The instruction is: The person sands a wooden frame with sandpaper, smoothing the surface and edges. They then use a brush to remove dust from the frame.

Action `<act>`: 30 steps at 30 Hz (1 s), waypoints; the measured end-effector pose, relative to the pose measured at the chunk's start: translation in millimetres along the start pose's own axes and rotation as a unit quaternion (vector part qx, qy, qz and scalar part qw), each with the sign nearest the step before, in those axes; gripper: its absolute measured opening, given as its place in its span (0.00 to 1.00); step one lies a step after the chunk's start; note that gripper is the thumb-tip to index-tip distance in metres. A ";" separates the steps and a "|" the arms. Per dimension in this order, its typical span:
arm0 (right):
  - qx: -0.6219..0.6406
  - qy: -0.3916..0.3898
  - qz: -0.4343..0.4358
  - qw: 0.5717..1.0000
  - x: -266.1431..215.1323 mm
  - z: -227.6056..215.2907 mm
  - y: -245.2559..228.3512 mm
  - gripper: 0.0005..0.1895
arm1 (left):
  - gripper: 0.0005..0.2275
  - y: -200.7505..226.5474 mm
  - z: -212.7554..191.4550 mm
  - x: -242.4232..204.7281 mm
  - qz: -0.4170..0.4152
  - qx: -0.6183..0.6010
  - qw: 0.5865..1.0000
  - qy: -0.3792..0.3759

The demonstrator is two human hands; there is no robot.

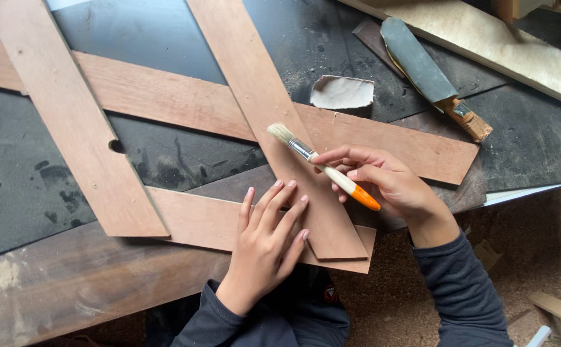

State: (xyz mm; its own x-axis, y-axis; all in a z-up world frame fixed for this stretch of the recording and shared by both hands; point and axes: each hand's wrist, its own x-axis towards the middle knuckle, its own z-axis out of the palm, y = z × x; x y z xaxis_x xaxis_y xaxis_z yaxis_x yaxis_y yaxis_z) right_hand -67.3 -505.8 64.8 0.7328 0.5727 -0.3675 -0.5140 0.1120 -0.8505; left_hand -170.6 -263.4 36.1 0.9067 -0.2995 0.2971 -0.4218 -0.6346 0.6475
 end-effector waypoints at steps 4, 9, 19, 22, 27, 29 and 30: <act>-0.043 -0.009 -0.045 0.998 -2.4 13.4 4.0 0.26 | 0.23 -5.5 2.5 -6.3 0.001 0.023 1.000 -0.008; -0.129 0.060 -0.135 0.981 3.0 24.6 21.6 0.23 | 0.25 -9.5 5.3 -11.4 0.011 0.029 0.999 -0.013; -0.316 0.172 -0.243 0.901 12.0 12.0 24.4 0.13 | 0.27 -8.4 13.6 -18.4 -0.001 0.028 1.000 0.000; -0.317 0.119 -0.222 0.914 7.0 5.5 7.0 0.13 | 0.27 -7.4 15.1 -19.2 0.005 0.035 0.999 0.009; -0.363 0.020 -0.196 0.911 0.0 -0.9 -21.4 0.11 | 0.23 -9.8 15.7 -27.3 0.018 0.016 0.999 0.041; -0.374 -0.018 -0.179 0.910 -2.1 -3.6 -33.0 0.12 | 0.21 -11.3 16.5 -28.2 0.014 0.028 0.998 0.052; -0.387 -0.010 -0.156 0.909 0.9 -3.7 -34.8 0.12 | 0.20 -10.7 17.0 -29.4 0.012 0.033 0.998 0.058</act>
State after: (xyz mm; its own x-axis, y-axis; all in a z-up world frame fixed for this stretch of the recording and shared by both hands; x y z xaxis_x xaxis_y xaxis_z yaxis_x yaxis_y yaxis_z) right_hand -47.1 -512.1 92.7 0.7761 0.6274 -0.0632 0.1907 -0.3291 -0.9248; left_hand -192.8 -260.0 8.5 0.8897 -0.2331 0.3926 -0.4386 -0.6752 0.5931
